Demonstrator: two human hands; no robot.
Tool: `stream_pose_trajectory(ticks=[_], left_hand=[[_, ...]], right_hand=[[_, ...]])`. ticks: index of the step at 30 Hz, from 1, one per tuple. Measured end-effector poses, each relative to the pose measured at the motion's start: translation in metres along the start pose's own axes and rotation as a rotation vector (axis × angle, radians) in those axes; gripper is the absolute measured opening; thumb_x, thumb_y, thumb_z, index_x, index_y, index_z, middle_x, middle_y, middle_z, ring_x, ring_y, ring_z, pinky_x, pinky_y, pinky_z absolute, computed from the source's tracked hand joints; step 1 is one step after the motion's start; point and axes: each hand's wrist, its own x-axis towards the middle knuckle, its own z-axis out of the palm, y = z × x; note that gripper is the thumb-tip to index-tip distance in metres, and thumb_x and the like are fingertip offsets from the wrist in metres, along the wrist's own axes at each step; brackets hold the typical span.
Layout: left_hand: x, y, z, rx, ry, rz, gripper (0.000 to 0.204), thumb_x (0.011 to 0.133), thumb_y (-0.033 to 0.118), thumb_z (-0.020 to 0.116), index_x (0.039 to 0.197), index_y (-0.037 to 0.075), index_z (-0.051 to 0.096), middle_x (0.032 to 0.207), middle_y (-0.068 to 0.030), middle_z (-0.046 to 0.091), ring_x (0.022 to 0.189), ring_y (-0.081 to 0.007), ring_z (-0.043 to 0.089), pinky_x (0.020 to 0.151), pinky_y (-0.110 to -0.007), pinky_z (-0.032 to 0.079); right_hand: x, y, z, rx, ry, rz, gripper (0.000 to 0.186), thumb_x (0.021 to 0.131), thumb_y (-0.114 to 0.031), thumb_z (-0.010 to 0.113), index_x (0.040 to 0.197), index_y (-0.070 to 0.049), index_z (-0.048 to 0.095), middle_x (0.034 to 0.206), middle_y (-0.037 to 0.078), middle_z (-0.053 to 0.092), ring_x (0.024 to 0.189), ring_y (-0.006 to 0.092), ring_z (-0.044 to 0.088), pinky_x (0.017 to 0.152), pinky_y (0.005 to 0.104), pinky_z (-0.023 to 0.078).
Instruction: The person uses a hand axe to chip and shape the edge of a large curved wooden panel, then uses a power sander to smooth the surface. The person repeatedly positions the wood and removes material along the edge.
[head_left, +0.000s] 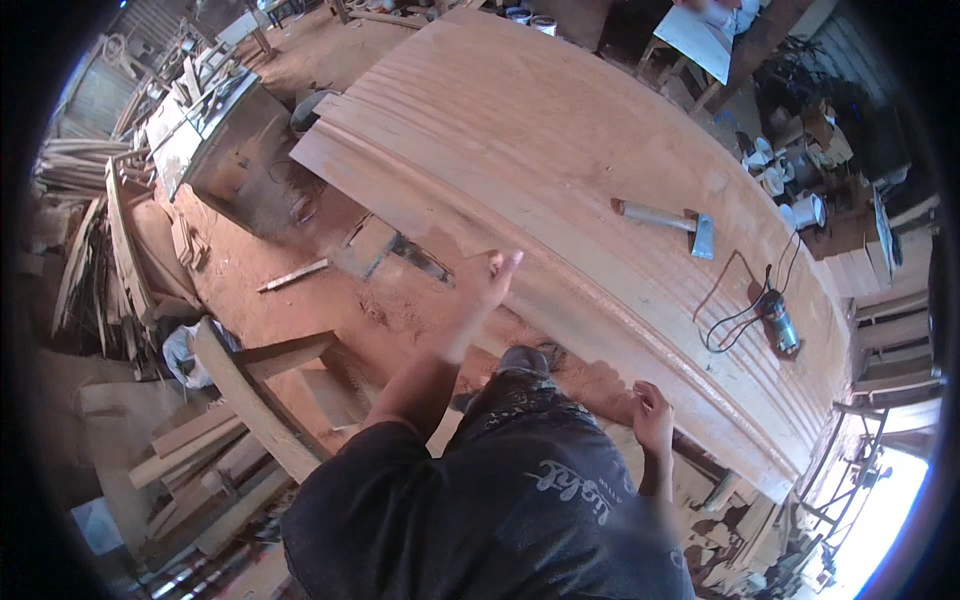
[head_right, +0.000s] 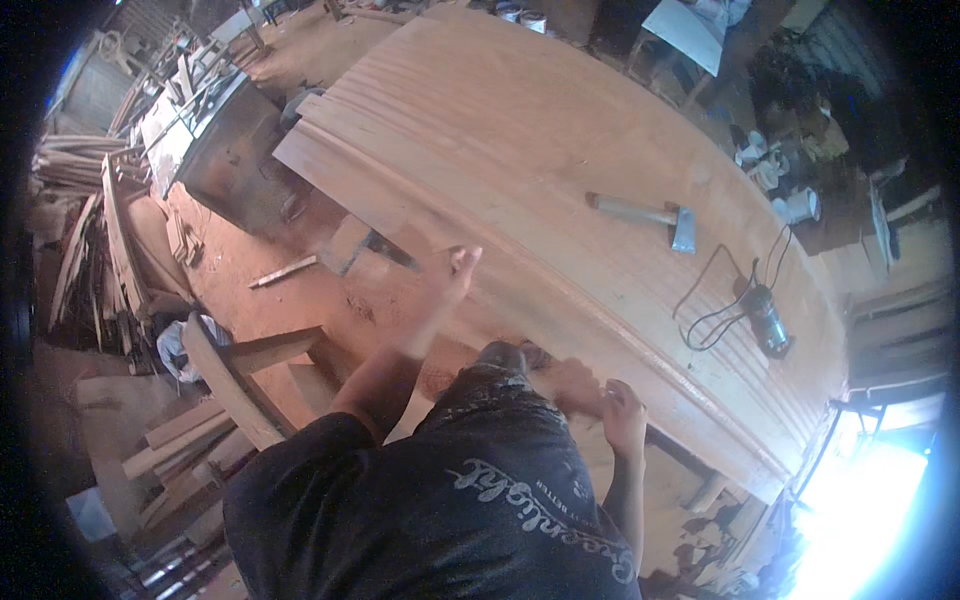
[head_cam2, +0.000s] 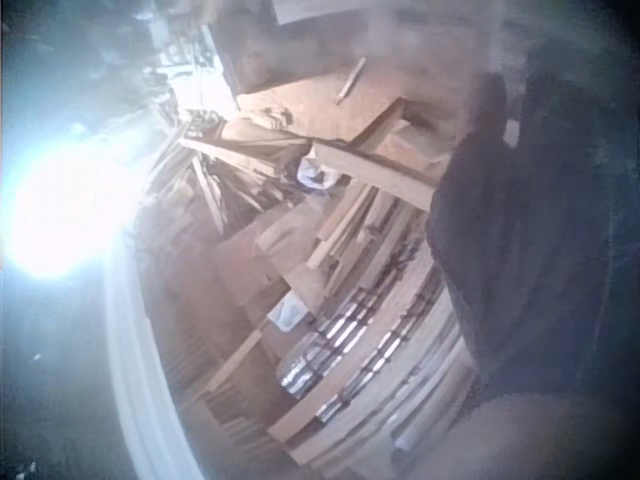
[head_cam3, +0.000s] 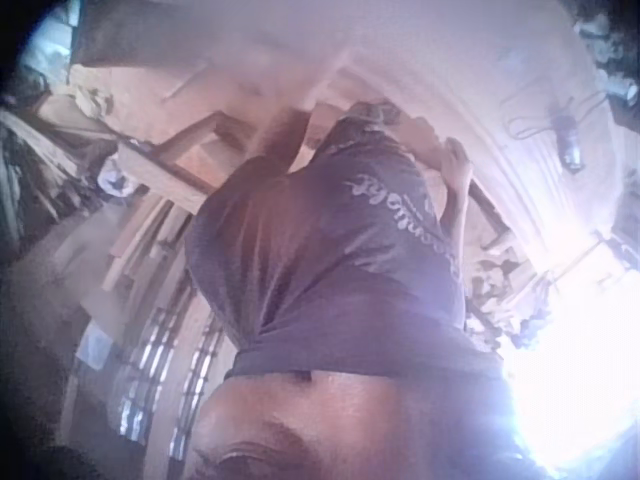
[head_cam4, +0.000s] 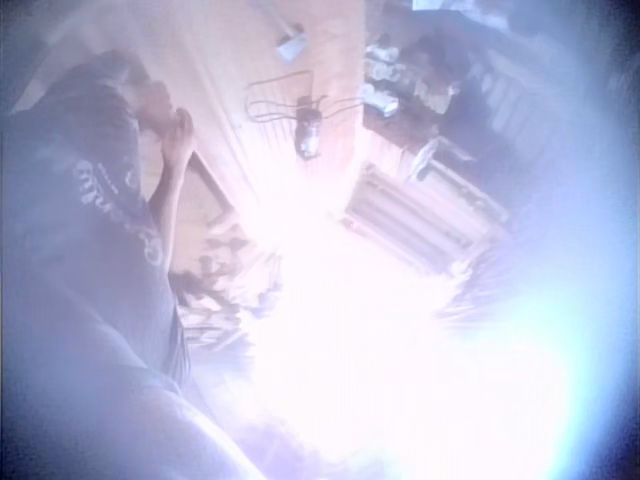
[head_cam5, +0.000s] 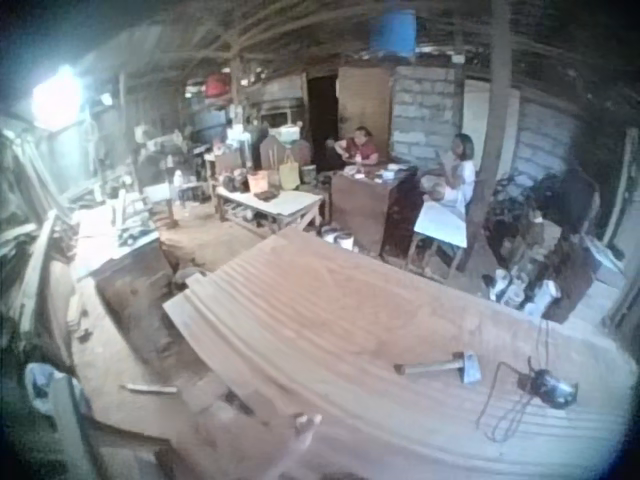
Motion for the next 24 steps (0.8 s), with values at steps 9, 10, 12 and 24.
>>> stream_pose_trajectory(ticks=[9, 10, 12, 24], left_hand=[[-0.01, -0.077, -0.175, 0.377, 0.186, 0.268, 0.036, 0.096, 0.037, 0.079, 0.094, 0.001, 0.076, 0.09, -0.0174, 0.072, 0.084, -0.0369, 0.07, 0.079, -0.047, 0.055], [-0.007, -0.095, -0.196, 0.401, 0.186, 0.243, 0.036, 0.095, 0.037, 0.079, 0.097, 0.001, 0.077, 0.092, -0.0171, 0.074, 0.086, -0.0365, 0.07, 0.081, -0.047, 0.056], [0.005, -0.131, -0.231, 0.289, 0.256, 0.098, 0.038, 0.095, 0.037, 0.079, 0.102, 0.0, 0.077, 0.098, -0.018, 0.075, 0.091, -0.0349, 0.072, 0.085, -0.046, 0.057], [0.137, -0.121, -0.243, 0.398, 0.21, 0.059, 0.034, 0.094, 0.038, 0.08, 0.108, 0.007, 0.079, 0.11, -0.0204, 0.076, 0.103, -0.0368, 0.073, 0.094, -0.049, 0.056]], right_hand=[[-0.017, -0.04, 0.074, 0.027, -0.111, 0.063, 0.042, 0.096, -0.018, 0.076, 0.133, 0.0, 0.068, 0.121, 0.023, 0.077, 0.117, 0.0351, 0.075, 0.096, 0.0433, 0.06], [-0.025, -0.044, 0.079, 0.053, -0.092, 0.081, 0.043, 0.095, -0.018, 0.076, 0.133, 0.0, 0.068, 0.122, 0.023, 0.077, 0.117, 0.0354, 0.075, 0.096, 0.0434, 0.06], [-0.035, -0.039, 0.092, 0.006, -0.052, 0.109, 0.043, 0.096, -0.02, 0.076, 0.132, 0.001, 0.068, 0.12, 0.022, 0.078, 0.116, 0.0316, 0.076, 0.096, 0.0416, 0.059], [-0.108, -0.011, 0.223, 0.469, 0.152, 0.597, 0.038, 0.103, -0.03, 0.071, 0.128, -0.001, 0.071, 0.113, 0.009, 0.077, 0.095, 0.0186, 0.073, 0.079, 0.0324, 0.054]])
